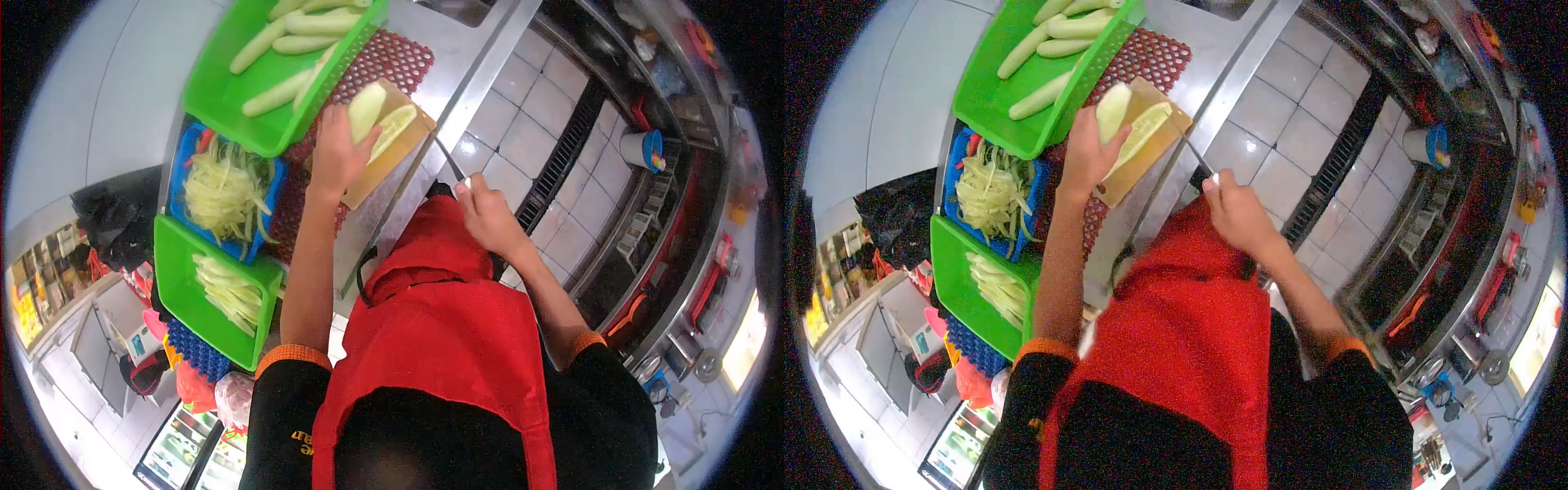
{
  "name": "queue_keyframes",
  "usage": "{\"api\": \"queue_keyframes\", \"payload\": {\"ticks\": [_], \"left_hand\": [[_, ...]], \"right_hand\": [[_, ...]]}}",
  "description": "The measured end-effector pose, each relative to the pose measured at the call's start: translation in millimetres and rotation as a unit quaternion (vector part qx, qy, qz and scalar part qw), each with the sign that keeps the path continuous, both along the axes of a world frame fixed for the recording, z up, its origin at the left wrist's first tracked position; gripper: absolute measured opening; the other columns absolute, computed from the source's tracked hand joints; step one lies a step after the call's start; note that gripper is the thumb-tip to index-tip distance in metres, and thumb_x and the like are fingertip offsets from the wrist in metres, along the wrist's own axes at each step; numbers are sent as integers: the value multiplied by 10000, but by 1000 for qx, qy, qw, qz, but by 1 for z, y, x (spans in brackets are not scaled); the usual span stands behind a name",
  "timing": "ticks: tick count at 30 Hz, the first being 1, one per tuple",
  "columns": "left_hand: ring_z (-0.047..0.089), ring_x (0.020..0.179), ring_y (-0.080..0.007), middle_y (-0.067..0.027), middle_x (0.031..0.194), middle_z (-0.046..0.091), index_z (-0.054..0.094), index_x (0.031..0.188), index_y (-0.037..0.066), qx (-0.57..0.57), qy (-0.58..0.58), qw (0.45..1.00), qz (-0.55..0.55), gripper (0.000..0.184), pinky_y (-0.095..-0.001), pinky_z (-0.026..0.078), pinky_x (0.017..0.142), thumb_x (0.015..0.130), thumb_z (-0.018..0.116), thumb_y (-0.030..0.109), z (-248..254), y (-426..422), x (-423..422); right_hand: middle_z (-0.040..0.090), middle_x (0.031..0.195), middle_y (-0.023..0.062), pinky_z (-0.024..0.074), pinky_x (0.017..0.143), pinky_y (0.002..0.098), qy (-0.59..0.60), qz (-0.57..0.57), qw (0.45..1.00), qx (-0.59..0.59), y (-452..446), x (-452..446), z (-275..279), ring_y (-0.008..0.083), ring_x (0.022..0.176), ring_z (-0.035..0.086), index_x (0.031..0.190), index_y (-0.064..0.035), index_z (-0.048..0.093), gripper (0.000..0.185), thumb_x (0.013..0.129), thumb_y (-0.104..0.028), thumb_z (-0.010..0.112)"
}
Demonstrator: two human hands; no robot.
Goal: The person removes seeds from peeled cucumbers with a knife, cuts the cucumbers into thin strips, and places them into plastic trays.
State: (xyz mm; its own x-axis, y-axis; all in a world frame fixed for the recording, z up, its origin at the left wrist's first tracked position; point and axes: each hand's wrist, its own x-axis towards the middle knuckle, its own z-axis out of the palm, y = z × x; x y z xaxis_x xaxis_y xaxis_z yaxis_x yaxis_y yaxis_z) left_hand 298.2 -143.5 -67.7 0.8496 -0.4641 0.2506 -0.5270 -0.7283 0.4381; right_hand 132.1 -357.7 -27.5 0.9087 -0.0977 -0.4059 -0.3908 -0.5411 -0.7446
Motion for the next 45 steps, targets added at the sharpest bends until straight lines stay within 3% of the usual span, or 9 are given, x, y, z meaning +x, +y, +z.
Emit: {"api": "queue_keyframes", "payload": {"ticks": [3, 5, 6, 10, 18, 31, 39, 42, 45], "left_hand": [[574, 781, -384, -213, 924, 566, 447, 1170, -16, -122, 11, 992, -32, 495, -441, 497, 712, 831, 695, 246, 47, -4, 4], [591, 697, -272, -158, 907, 566, 425, 1206, 19, -489, 363, 784, 121, 449, -362, 528, 585, 921, 581, 329, 86, -6, 2], [579, 626, -196, -122, 883, 566, 393, 1279, 58, -560, 333, 752, 106, 529, -311, 526, 506, 972, 384, 489, 98, -8, 1], [549, 513, -211, -125, 766, 562, 339, 1360, 35, -669, 219, 706, 80, 778, -309, 483, 409, 930, 131, 649, 146, -1, 11], [566, 591, -204, -140, 786, 564, 381, 1298, 46, -703, 69, 703, 84, 746, -308, 522, 483, 933, 126, 645, 194, 27, 7], [557, 596, -225, -115, 824, 546, 427, 1226, 62, -787, 85, 606, 79, 699, -340, 515, 462, 929, 191, 649, 218, 48, -19], [564, 556, -230, -113, 839, 539, 449, 1196, 43, -796, 156, 576, 100, 664, -330, 511, 403, 936, 247, 620, 228, 37, -50], [575, 610, -234, -123, 825, 553, 458, 1183, 17, -829, 153, 538, 11, 659, -364, 543, 535, 949, 245, 595, 225, 42, -54], [580, 705, -237, -143, 815, 570, 463, 1169, -9, -762, 93, 636, 74, 638, -392, 529, 696, 968, 244, 556, 218, 38, -60]], "right_hand": [[553, 633, 263, 442, 576, 463, -8, -40, 998, 55, -2, 6, 23, 455, 623, 573, 925, 2, 443, 287, 984, -279, 450], [541, 621, 241, 438, 562, 427, -34, -35, 994, 96, 4, 12, 40, 419, 595, 571, 941, -4, 455, 248, 980, -249, 462], [530, 609, 220, 434, 548, 392, -55, -35, 989, 136, 9, 16, 51, 384, 567, 568, 956, -10, 466, 209, 975, -218, 475], [552, 647, 208, 439, 539, 393, -170, -32, 972, 161, 42, 31, 110, 372, 573, 587, 1064, -5, 484, 184, 956, -152, 498], [539, 625, 202, 444, 459, 438, -358, 107, 927, 29, 81, 37, 135, 373, 528, 566, 871, -1, 467, 145, 880, -85, 585], [513, 685, 166, 483, 525, 452, -368, 192, 908, -59, 106, 37, 120, 353, 586, 569, 856, -20, 451, 118, 831, -51, 562], [563, 894, 147, 517, 582, 411, -487, 243, 838, -36, 119, 62, 106, 336, 685, 602, 1063, -20, 610, 285, 780, -32, 579], [578, 873, 151, 516, 586, 412, -489, 271, 828, -41, 123, 63, 107, 335, 692, 613, 1043, -14, 606, 232, 815, -40, 566], [596, 835, 164, 517, 597, 412, -368, 202, 897, 138, 131, 64, 108, 348, 726, 633, 1085, -15, 581, 226, 869, -72, 545]]}}
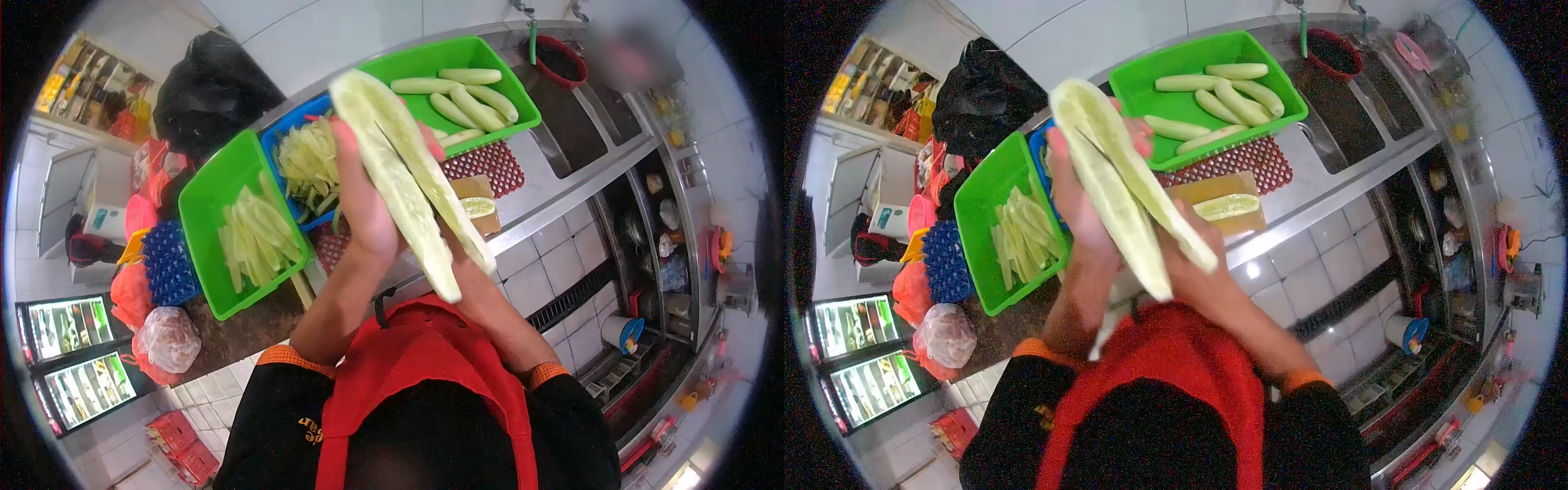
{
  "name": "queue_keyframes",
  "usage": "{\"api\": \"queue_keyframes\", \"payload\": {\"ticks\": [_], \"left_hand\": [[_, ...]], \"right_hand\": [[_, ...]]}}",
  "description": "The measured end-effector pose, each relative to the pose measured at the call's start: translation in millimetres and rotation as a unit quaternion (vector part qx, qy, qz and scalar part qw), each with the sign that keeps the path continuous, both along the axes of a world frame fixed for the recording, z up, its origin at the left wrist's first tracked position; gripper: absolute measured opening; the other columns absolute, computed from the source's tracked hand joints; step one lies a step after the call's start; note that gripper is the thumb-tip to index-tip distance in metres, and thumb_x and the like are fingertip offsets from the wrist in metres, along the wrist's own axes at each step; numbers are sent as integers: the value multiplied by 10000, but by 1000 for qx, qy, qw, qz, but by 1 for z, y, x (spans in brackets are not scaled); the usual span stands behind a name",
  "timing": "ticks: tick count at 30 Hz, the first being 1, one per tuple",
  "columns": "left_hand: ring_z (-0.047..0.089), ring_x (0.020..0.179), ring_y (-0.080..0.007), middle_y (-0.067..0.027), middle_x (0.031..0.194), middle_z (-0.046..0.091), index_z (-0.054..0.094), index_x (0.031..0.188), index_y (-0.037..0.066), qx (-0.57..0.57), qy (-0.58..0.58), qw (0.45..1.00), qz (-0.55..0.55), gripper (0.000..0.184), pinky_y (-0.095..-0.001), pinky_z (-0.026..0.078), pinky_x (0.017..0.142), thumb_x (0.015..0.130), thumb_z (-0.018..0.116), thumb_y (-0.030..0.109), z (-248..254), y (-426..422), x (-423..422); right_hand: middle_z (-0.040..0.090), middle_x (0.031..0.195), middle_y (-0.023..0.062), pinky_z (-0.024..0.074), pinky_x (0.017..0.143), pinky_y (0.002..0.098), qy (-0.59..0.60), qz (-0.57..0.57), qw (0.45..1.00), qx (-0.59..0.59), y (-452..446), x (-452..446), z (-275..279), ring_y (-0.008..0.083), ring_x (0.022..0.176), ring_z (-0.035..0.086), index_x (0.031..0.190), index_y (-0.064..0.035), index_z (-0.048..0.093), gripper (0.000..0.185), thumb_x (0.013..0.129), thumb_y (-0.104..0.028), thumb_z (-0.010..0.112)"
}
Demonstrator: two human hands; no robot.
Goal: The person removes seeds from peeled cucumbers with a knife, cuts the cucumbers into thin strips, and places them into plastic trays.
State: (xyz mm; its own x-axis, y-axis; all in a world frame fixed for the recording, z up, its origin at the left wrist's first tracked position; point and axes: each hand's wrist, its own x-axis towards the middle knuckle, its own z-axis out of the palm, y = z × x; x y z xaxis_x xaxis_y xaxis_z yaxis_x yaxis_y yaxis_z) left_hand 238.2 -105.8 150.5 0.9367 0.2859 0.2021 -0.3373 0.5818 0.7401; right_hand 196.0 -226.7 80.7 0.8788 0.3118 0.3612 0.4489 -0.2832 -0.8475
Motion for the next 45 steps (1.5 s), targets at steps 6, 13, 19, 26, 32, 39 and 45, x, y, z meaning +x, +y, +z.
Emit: {"api": "queue_keyframes", "payload": {"ticks": [6, 13, 19, 26, 32, 39, 45], "left_hand": [[562, 765, -228, -149, 891, 593, 468, 1193, 22, -83, -43, 996, -7, 585, -359, 516, 644, 977, 263, 525, -7, 19, -6], [537, 548, -216, -83, 829, 568, 513, 1071, 51, -51, -92, 989, 102, 411, -316, 483, 458, 986, 347, 417, -3, 60, 10], [568, 704, -214, -82, 833, 569, 541, 1048, 58, -129, -87, 985, 77, 389, -347, 505, 590, 988, 351, 392, -21, 61, -1], [578, 893, -180, -84, 1028, 584, 471, 1202, 50, -225, 20, 974, -19, 497, -321, 479, 831, 995, 310, 472, -29, 30, -27], [512, 1069, -174, -99, 1161, 498, 279, 1291, 20, 83, 161, 980, 83, 625, -335, 441, 913, 863, 689, 215, -55, 15, -19], [612, 793, -196, -113, 1050, 519, 293, 1299, 42, 6, 244, 968, -64, 667, -325, 562, 559, 767, 695, 40, -59, 2, -25], [611, 899, -232, -149, 1118, 530, 311, 1316, 32, 219, 249, 939, -91, 706, -346, 518, 803, 733, 710, 56, -110, -9, -19]], "right_hand": [[626, 853, 174, 519, 601, 407, -42, 57, 997, 16, -2, 10, 18, 368, 746, 651, 1075, -16, 526, 248, 916, -206, 533], [560, 810, 152, 495, 513, 421, -64, 94, 993, -3, 21, 14, 23, 348, 661, 626, 1000, -44, 507, 230, 827, -125, 634], [531, 789, 130, 493, 497, 420, -150, 86, 974, -146, 30, 28, 26, 348, 623, 600, 1031, -49, 490, 273, 800, -110, 623], [507, 774, 119, 488, 389, 360, -251, 54, 919, -300, 34, 70, 29, 268, 535, 601, 1003, -62, 438, 241, 822, -160, 562], [513, 749, 76, 485, 380, 322, -380, 2, 784, -491, 26, 101, 23, 216, 542, 596, 1000, -57, 467, 221, 837, -193, 530], [552, 730, 81, 479, 395, 338, -301, -66, 773, -555, 11, 128, -9, 218, 565, 632, 998, -68, 439, 197, 861, -186, 519], [594, 770, 110, 419, 388, 358, 127, -56, 973, -185, -26, 126, -11, 210, 490, 577, 1076, -68, 453, 282, 955, -320, 486]]}}
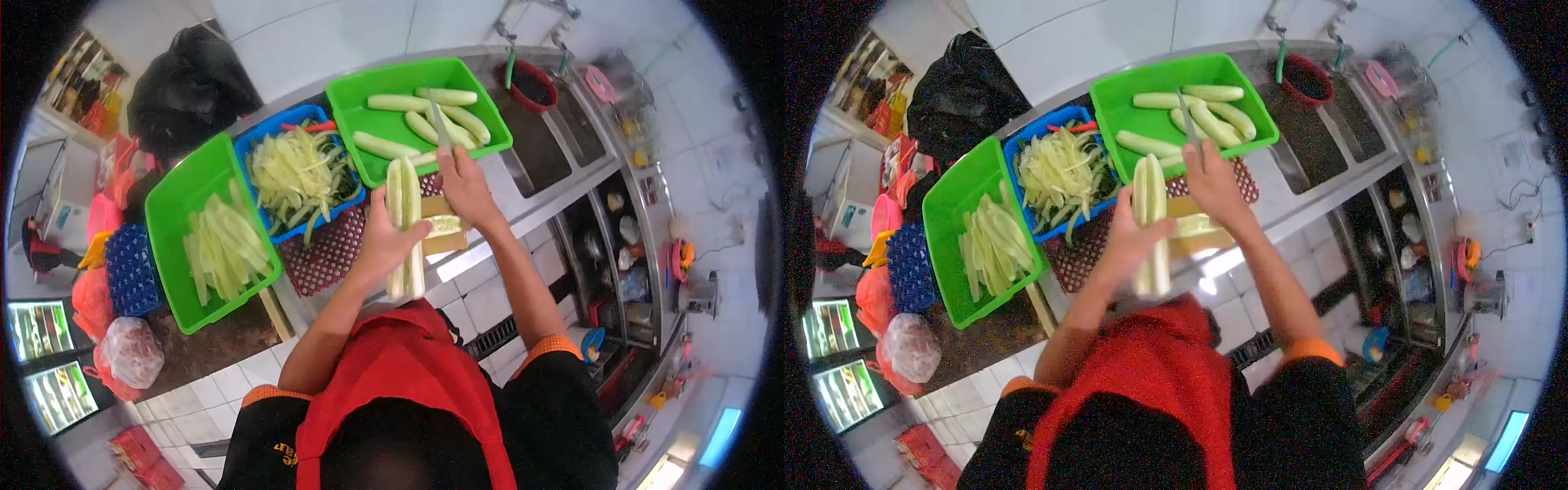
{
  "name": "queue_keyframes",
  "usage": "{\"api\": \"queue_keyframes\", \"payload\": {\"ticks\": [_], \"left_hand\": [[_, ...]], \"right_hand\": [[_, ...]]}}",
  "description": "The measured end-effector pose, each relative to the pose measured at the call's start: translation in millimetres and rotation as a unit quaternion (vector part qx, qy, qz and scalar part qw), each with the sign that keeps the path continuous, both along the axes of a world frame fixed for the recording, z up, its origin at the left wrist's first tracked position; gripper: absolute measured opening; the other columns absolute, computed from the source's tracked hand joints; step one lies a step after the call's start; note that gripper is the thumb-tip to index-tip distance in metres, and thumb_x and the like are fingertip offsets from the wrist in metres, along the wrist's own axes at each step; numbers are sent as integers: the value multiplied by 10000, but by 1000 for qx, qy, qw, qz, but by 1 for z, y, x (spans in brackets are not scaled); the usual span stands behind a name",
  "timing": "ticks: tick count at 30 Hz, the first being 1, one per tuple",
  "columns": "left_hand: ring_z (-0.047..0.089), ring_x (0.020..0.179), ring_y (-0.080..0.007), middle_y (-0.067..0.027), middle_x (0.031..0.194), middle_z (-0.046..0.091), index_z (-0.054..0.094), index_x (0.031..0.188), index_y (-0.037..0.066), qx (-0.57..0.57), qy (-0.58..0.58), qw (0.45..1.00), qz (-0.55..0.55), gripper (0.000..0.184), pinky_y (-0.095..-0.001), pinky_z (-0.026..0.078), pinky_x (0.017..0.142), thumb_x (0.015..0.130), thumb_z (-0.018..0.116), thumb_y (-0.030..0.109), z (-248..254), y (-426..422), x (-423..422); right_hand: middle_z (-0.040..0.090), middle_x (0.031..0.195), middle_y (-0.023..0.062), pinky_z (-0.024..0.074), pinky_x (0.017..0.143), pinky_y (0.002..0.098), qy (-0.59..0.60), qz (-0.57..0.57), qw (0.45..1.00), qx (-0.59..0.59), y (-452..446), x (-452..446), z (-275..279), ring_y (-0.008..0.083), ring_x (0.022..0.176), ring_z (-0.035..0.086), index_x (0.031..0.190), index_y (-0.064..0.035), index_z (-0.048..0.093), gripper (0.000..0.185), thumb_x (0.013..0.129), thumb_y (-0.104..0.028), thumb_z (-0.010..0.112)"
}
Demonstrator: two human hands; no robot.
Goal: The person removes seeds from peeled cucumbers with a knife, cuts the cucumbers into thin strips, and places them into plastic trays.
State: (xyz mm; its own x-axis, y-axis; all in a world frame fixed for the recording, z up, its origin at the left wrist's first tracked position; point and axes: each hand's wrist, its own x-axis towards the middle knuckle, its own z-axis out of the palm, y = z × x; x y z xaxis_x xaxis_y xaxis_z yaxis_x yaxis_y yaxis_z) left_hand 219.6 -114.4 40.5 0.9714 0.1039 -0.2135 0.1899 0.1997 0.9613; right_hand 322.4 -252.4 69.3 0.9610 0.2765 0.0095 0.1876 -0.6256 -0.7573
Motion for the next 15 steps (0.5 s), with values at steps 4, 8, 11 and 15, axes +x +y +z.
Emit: {"api": "queue_keyframes", "payload": {"ticks": [4, 8, 11, 15], "left_hand": [[600, 1016, -242, -175, 1164, 570, 300, 1331, 28, 121, -19, 991, -46, 784, -348, 477, 903, 688, 746, 89, -38, -2, 22], [617, 966, -204, -151, 1120, 583, 311, 1335, 51, 20, 33, 996, -79, 696, -360, 528, 813, 790, 731, 160, -62, 5, 20], [617, 813, -176, -123, 1054, 567, 328, 1351, 115, -170, 170, 967, -79, 512, -350, 566, 675, 958, 510, 387, -59, 22, 13], [577, 798, -199, -101, 1047, 510, 307, 1401, 222, -348, 127, 925, -83, 562, -304, 541, 626, 967, 252, 575, -47, 30, -4]], "right_hand": [[533, 694, 24, 354, 360, 234, 164, -44, 965, 199, -2, -31, -69, 70, 432, 435, 1081, -57, 521, 326, 924, -338, 574], [532, 639, 30, 372, 361, 245, 210, -200, 894, 342, -19, -47, -94, 90, 429, 464, 1029, -41, 526, 258, 923, -274, 561], [573, 734, 57, 445, 420, 259, 229, -293, 816, 443, -34, -40, -144, 118, 513, 530, 1029, -38, 509, 200, 955, -224, 496], [606, 781, 84, 471, 476, 269, 206, -292, 853, 379, -42, -36, -179, 128, 549, 563, 1077, -4, 503, 229, 950, -196, 506]]}}
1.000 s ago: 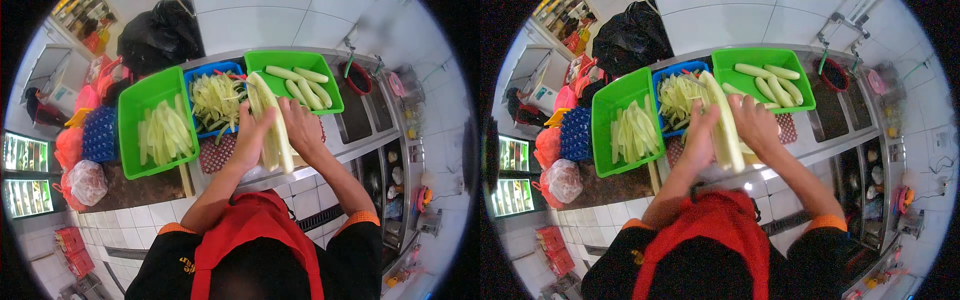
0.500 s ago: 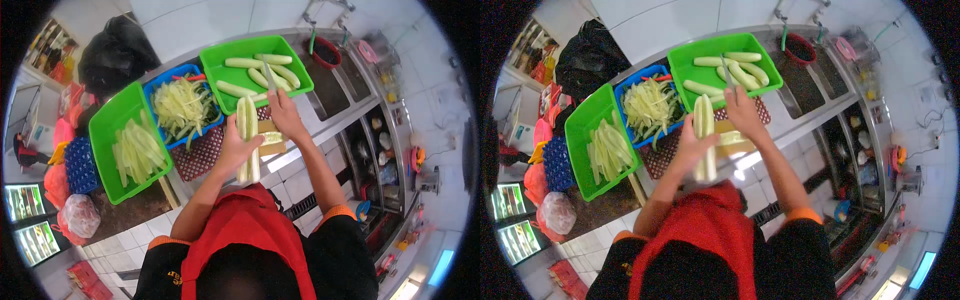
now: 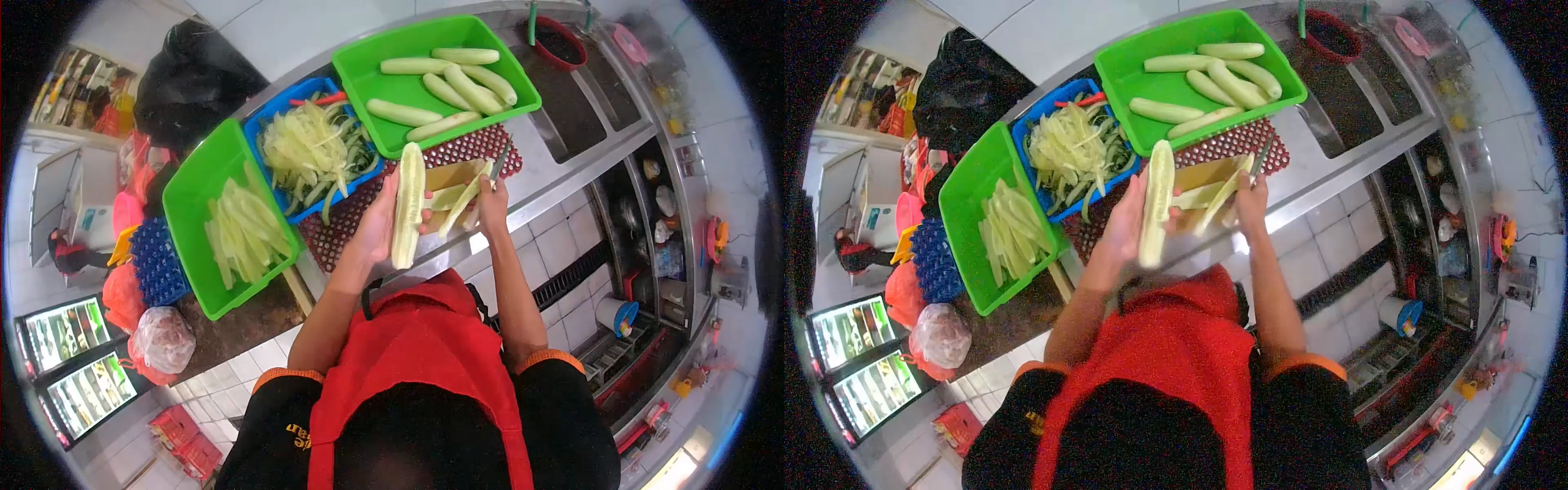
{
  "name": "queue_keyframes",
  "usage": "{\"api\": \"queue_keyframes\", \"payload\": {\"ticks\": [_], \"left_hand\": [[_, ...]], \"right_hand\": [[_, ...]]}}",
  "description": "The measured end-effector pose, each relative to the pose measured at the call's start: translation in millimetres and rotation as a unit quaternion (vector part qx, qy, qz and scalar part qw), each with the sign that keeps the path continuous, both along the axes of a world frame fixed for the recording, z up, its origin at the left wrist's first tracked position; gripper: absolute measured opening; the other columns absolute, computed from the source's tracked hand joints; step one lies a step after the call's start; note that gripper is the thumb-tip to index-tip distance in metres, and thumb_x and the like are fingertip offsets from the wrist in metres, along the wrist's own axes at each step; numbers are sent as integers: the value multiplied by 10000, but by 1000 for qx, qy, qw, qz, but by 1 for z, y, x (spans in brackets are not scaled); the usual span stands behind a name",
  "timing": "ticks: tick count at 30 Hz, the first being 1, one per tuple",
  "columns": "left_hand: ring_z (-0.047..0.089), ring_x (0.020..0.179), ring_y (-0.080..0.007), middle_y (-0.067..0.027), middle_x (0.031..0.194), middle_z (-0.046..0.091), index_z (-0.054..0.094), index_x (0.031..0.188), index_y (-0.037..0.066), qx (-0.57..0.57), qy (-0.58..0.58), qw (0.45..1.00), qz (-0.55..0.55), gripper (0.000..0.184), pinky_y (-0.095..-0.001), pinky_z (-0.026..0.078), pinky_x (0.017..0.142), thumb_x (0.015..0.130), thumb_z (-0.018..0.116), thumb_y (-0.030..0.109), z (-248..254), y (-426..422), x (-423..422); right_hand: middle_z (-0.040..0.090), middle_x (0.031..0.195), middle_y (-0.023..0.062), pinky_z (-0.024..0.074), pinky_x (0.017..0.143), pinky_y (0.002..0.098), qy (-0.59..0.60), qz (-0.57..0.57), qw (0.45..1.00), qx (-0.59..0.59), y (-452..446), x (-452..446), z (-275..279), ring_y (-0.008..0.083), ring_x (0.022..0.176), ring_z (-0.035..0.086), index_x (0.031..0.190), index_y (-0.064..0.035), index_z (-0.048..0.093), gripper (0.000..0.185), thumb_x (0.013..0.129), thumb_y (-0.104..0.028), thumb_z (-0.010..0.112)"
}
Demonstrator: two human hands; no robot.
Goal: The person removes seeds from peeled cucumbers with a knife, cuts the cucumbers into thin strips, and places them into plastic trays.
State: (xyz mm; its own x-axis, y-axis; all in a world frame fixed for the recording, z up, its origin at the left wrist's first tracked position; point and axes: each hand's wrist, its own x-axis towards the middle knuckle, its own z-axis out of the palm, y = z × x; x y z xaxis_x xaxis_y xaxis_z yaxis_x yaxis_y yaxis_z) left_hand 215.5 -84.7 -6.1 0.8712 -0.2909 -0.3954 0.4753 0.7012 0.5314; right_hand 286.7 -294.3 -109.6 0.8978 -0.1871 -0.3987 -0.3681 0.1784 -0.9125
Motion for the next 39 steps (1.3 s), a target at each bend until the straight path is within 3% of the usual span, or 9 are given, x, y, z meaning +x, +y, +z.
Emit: {"api": "queue_keyframes", "payload": {"ticks": [2, 4, 6, 11, 17, 20, 23, 26, 39], "left_hand": [[557, 838, -227, -124, 1070, 532, 235, 1460, 238, -174, -98, 980, -7, 538, -327, 508, 643, 992, 283, 500, -1, 6, -8], [550, 822, -221, -116, 999, 553, 334, 1414, 198, -190, -92, 977, 15, 513, -343, 494, 670, 995, 287, 491, 25, 1, -16], [544, 811, -214, -106, 975, 557, 416, 1346, 146, -125, -32, 990, 60, 514, -333, 490, 661, 992, 289, 497, 38, -1, -24], [536, 816, -217, -107, 1004, 556, 419, 1347, 171, -146, -10, 984, 97, 510, -354, 470, 714, 982, 309, 510, 63, 3, -45], [469, 833, -189, -103, 1051, 497, 176, 1469, 255, -143, -105, 979, 98, 568, -309, 425, 667, 979, 350, 482, 82, 3, -64], [458, 834, -193, -105, 1117, 457, 133, 1483, 262, -145, -152, 974, 82, 614, -305, 422, 657, 968, 380, 486, 88, 2, -68], [445, 841, -198, -106, 1152, 431, 117, 1487, 265, -142, -164, 973, 75, 631, -302, 417, 651, 964, 393, 486, 93, 4, -75], [432, 849, -199, -105, 1157, 425, 109, 1488, 267, -148, -167, 972, 77, 633, -297, 414, 652, 965, 394, 481, 94, 8, -82], [442, 849, -212, -116, 1153, 433, 78, 1493, 252, -164, -160, 966, 122, 670, -303, 427, 639, 961, 435, 448, 92, 18, -99]], "right_hand": [[604, 798, 88, 477, 493, 278, -48, 41, 997, -54, 2, 1, -10, 139, 572, 573, 1081, -9, 502, 242, 959, -217, 491], [597, 807, 98, 483, 561, 309, -31, 58, 994, -83, 7, 1, -9, 161, 661, 596, 1076, -7, 507, 254, 968, -234, 469], [583, 848, 103, 475, 637, 331, -108, 35, 954, -279, 10, 3, -17, 183, 742, 595, 1072, -2, 523, 267, 972, -240, 456], [545, 904, 80, 450, 685, 307, -140, -88, 971, -170, -10, -3, -8, 141, 748, 514, 1052, 15, 547, 288, 990, -240, 428], [613, 875, 61, 447, 669, 252, -257, 68, 939, -216, 4, -19, 166, 97, 780, 541, 1039, 31, 595, 211, 973, -137, 485], [665, 848, 74, 471, 632, 256, -353, 151, 885, -263, 20, -17, 227, 139, 708, 606, 972, -1, 652, 150, 901, -129, 617], [644, 716, 56, 489, 546, 317, -490, 303, 699, -424, 37, -11, 271, 247, 607, 621, 825, -90, 684, 109, 760, -164, 732], [597, 654, 62, 444, 496, 300, -561, 346, 613, -436, 53, -5, 288, 206, 537, 573, 813, -44, 664, 97, 781, -121, 714], [582, 634, 48, 436, 492, 327, -575, 418, 570, -413, 84, -4, 290, 224, 540, 579, 777, -72, 656, 111, 773, -164, 718]]}}
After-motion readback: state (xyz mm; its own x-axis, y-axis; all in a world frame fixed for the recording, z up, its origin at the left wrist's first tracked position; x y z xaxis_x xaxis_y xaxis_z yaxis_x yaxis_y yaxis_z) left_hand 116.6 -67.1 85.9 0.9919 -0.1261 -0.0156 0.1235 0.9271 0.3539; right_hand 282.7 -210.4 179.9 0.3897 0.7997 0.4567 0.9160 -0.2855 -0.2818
